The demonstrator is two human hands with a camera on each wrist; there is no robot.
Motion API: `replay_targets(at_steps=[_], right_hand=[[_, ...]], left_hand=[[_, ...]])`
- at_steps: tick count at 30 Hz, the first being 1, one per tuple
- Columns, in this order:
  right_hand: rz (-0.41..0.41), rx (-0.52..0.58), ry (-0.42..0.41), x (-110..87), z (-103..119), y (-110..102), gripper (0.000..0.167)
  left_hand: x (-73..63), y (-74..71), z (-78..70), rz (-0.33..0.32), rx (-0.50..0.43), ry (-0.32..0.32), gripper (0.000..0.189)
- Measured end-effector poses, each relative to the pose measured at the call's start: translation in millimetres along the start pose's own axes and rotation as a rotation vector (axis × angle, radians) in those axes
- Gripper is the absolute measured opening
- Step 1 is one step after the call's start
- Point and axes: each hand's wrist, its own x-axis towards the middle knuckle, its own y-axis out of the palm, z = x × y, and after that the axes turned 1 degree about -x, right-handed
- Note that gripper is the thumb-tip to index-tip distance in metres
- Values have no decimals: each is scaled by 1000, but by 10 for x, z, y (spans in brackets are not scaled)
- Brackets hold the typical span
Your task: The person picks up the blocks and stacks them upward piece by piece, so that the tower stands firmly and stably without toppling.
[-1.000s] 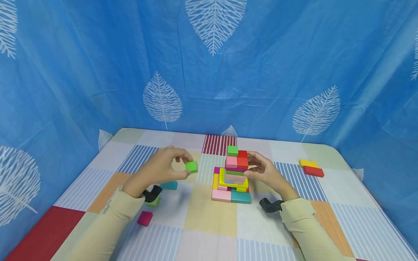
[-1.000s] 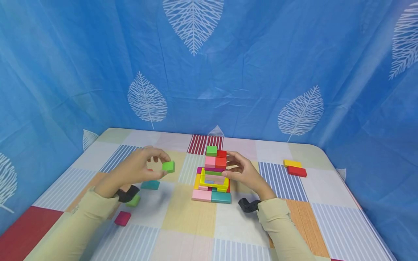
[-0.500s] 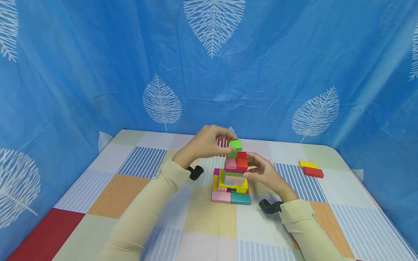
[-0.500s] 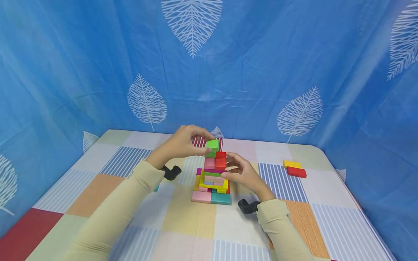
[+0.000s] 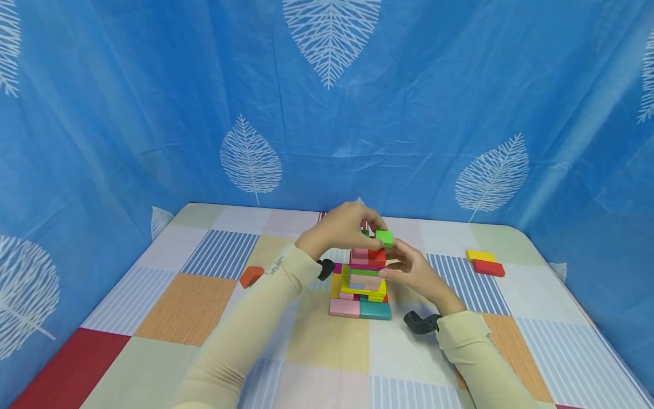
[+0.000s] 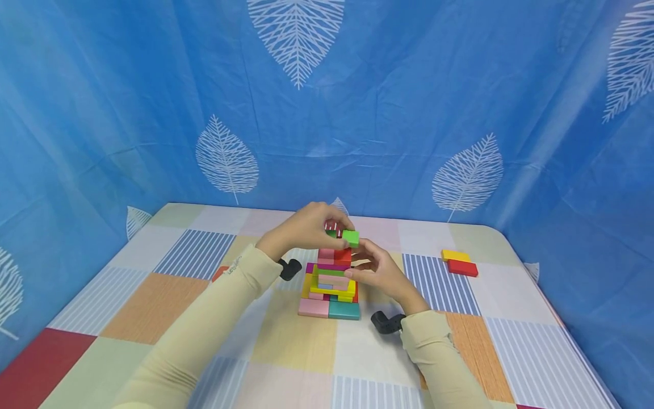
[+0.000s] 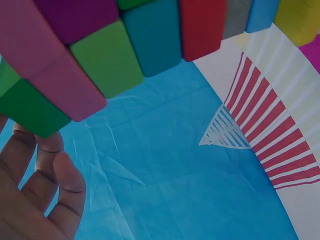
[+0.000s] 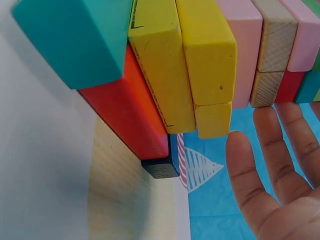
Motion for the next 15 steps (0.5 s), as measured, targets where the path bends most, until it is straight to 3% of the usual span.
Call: replay_targets(at_steps=[7, 11, 15], right_hand=[[3, 17, -3, -1, -3, -2, 63], [4, 17, -14, 2, -5, -2, 63], [-6, 23, -9, -2, -2, -7, 63]], left_hand=[[-2, 7, 7, 29, 21, -37, 25], [-46, -25, 40, 33, 19, -49, 41], [-161, -90, 130, -4, -32, -64, 56]])
